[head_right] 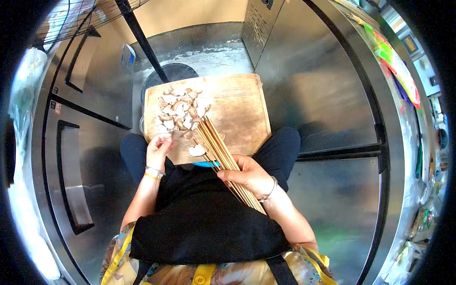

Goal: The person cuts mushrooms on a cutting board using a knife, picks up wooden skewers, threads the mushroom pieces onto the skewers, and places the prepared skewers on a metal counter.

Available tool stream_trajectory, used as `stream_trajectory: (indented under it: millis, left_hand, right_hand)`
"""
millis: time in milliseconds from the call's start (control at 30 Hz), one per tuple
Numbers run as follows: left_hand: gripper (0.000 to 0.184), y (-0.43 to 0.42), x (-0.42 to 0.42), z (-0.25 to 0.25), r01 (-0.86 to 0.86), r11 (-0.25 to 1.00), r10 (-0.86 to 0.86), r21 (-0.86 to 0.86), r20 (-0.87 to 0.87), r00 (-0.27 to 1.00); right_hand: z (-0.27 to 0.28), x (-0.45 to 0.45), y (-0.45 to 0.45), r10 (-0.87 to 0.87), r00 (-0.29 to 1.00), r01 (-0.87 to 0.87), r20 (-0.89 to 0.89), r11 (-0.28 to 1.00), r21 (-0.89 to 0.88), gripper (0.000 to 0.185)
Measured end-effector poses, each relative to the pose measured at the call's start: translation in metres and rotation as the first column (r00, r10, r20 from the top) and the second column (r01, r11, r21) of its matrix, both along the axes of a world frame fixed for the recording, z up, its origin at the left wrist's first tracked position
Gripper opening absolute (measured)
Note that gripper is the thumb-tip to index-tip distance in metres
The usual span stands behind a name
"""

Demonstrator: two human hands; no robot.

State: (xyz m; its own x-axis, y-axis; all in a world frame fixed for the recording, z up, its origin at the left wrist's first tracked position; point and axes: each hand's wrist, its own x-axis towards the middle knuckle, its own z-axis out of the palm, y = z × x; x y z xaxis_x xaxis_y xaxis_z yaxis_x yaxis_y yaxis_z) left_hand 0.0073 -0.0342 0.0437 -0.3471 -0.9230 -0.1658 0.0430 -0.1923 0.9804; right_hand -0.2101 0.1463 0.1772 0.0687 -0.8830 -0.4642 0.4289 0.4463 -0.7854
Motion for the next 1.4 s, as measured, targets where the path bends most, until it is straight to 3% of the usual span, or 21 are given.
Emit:
stream_trajectory:
  millis: [33, 133, 167, 233, 433, 633, 700, 733, 767, 833, 900, 1000, 1100, 1400]
  left_hand:
    - [0.017, -0.005, 0.000, -0.009, -0.004, 1.000, 0.004, 0.001, -0.003, 1.000]
    - [0.034, -0.020, 0.002, -0.038, -0.077, 0.938, 0.238, -0.338, 0.467, 0.851]
    - [0.034, -0.022, 0.003, -0.047, -0.083, 0.937, 0.244, -0.338, 0.467, 0.850]
    - [0.034, -0.020, -0.006, -0.041, -0.068, 0.897, 0.355, -0.436, 0.621, 0.699]
    - [0.031, -0.023, -0.014, -0.044, -0.026, 0.889, 0.369, -0.458, 0.680, 0.634]
    - [0.020, -0.019, -0.005, -0.051, -0.102, 0.888, 0.372, -0.449, 0.569, 0.734]
    - [0.023, -0.018, 0.005, -0.065, -0.166, 0.966, 0.221, -0.197, 0.309, 0.925]
    - [0.029, -0.010, 0.006, -0.047, -0.153, 0.982, 0.154, 0.110, 0.005, 0.988]
    - [0.029, -0.002, 0.006, -0.028, -0.152, 0.982, 0.152, 0.110, 0.006, 0.988]
    - [0.025, 0.013, 0.004, 0.024, -0.083, 0.858, 0.288, 0.507, -0.339, 0.896]
    - [0.024, 0.020, 0.011, 0.036, -0.001, 0.859, 0.239, 0.512, -0.399, 0.885]
    - [0.029, 0.022, 0.018, 0.038, 0.182, 0.911, 0.052, 0.370, -0.540, 0.840]
    - [0.029, 0.033, 0.006, 0.073, 0.196, 0.931, -0.002, 0.307, -0.534, 0.846]
    - [0.034, 0.045, 0.001, 0.092, 0.209, 0.951, -0.069, 0.226, -0.504, 0.861]
  right_hand:
    - [0.000, 0.001, 0.000, 0.006, 1.000, -0.007, -0.026, 1.000, -0.017, 0.019]
    - [0.003, 0.005, 0.000, 0.022, 0.994, -0.027, -0.106, 0.999, -0.041, 0.021]
    - [0.004, 0.006, 0.001, 0.023, 0.988, -0.031, -0.152, 0.998, -0.052, 0.022]
    - [0.010, 0.010, 0.001, 0.011, 0.986, -0.018, -0.168, 0.999, -0.043, 0.024]
    - [0.022, 0.015, 0.001, 0.043, 0.993, -0.046, -0.112, 0.999, -0.020, 0.035]
    - [0.014, 0.016, 0.002, 0.054, 0.993, -0.058, -0.108, 0.998, -0.026, 0.035]
    - [0.012, 0.017, 0.001, 0.061, 0.991, -0.065, -0.119, 0.998, -0.024, 0.034]
    - [0.011, 0.017, 0.001, 0.070, 0.989, -0.073, -0.129, 0.997, -0.022, 0.034]
    - [0.010, 0.017, 0.000, 0.079, 0.987, -0.082, -0.138, 0.996, -0.020, 0.033]
    - [0.009, 0.018, -0.001, 0.079, 0.985, -0.082, -0.154, 0.997, -0.011, 0.034]
    - [0.007, 0.020, -0.002, 0.078, 0.983, -0.079, -0.169, 0.997, -0.001, 0.035]
    - [0.006, 0.023, -0.001, 0.088, 0.975, -0.089, -0.203, 0.996, 0.002, 0.038]
    - [0.008, 0.025, 0.000, 0.072, 0.977, -0.075, -0.200, 0.997, -0.011, 0.039]
    - [0.015, 0.026, 0.001, 0.087, 0.966, -0.099, -0.245, 0.994, -0.036, 0.042]
